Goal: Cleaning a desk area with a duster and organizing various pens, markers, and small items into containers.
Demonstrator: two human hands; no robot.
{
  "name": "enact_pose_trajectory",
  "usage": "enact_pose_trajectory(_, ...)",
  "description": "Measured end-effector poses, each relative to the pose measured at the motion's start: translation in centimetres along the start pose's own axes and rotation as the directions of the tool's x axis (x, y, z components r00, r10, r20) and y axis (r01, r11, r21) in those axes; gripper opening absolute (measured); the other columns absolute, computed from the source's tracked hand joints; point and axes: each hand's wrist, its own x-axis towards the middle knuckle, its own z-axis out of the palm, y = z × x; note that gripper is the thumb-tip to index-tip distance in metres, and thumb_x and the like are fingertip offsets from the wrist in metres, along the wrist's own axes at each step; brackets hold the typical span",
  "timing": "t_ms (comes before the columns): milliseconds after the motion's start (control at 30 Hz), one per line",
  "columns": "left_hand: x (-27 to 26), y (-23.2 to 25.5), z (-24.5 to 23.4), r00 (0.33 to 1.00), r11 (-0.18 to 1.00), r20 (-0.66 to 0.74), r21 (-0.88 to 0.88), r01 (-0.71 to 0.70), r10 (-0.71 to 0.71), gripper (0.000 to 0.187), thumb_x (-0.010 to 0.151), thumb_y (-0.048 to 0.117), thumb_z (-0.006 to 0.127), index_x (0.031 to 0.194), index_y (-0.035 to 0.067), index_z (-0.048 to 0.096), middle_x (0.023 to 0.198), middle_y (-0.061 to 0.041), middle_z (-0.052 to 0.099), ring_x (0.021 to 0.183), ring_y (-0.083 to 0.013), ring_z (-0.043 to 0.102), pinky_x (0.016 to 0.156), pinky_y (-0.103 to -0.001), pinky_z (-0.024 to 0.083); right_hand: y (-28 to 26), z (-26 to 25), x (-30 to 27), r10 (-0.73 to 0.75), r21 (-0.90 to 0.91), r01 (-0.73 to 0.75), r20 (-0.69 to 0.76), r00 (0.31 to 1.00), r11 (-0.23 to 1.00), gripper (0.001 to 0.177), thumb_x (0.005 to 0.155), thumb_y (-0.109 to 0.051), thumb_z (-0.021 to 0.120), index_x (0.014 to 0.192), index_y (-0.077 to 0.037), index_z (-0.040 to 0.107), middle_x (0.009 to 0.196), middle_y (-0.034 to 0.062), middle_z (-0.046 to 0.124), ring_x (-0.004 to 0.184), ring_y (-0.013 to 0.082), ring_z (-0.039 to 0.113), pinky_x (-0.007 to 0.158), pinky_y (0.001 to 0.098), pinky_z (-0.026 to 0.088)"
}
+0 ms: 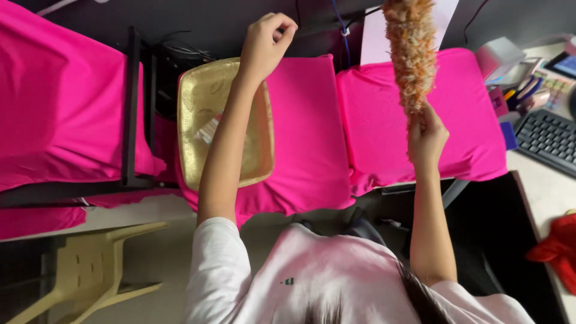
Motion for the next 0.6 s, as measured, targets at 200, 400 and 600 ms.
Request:
enact_pose_trajectory(200,1.1,-4.9,-0.8,0.997,0.998,0.062,-0.052,-0.048,0.051,0.008,0.102,0.010,0.071,0.102,0.003,0.072,0.094,-0.008,0.073,0.075,-0.0134,0.074,0.066,-0.027,0.058,-4.4,4.3,-2.2,-0.007,-0.081,0.011,0.042,0.999,0.997,0.034,0.103,0.001,0.067,0.137,-0.001,0.068,0.089,0.0120,0.073,0.075,0.0099,0.067,0.065,0.0284,0.053)
enact_pose_trajectory(400,2.3,-10.9,2.6,0.992,0.943,0.112,-0.322,0.084,-0.050,0.019,0.105,0.017,0.066,0.118,0.004,0.071,0.104,-0.008,0.080,0.086,-0.0130,0.077,0.074,-0.027,0.059,-9.3,8.9,-3.4,0.012,0.253,-0.001,-0.041,0.999,0.967,0.040,0.109,0.006,0.056,0.147,-0.003,0.062,0.091,0.0063,0.065,0.076,0.0096,0.059,0.066,0.0259,0.049)
enact_pose_trajectory(600,4.3,-14.8,5.1,0.974,0.824,0.105,-0.520,0.225,-0.200,0.044,0.105,0.026,0.064,0.142,0.005,0.053,0.138,-0.011,0.065,0.116,-0.0175,0.071,0.087,-0.031,0.061,-16.8,14.0,-4.8,0.254,0.055,-0.256,0.051,0.966,0.965,0.044,0.099,0.005,0.054,0.141,-0.003,0.060,0.077,0.0073,0.065,0.060,0.0116,0.060,0.052,0.0275,0.049)
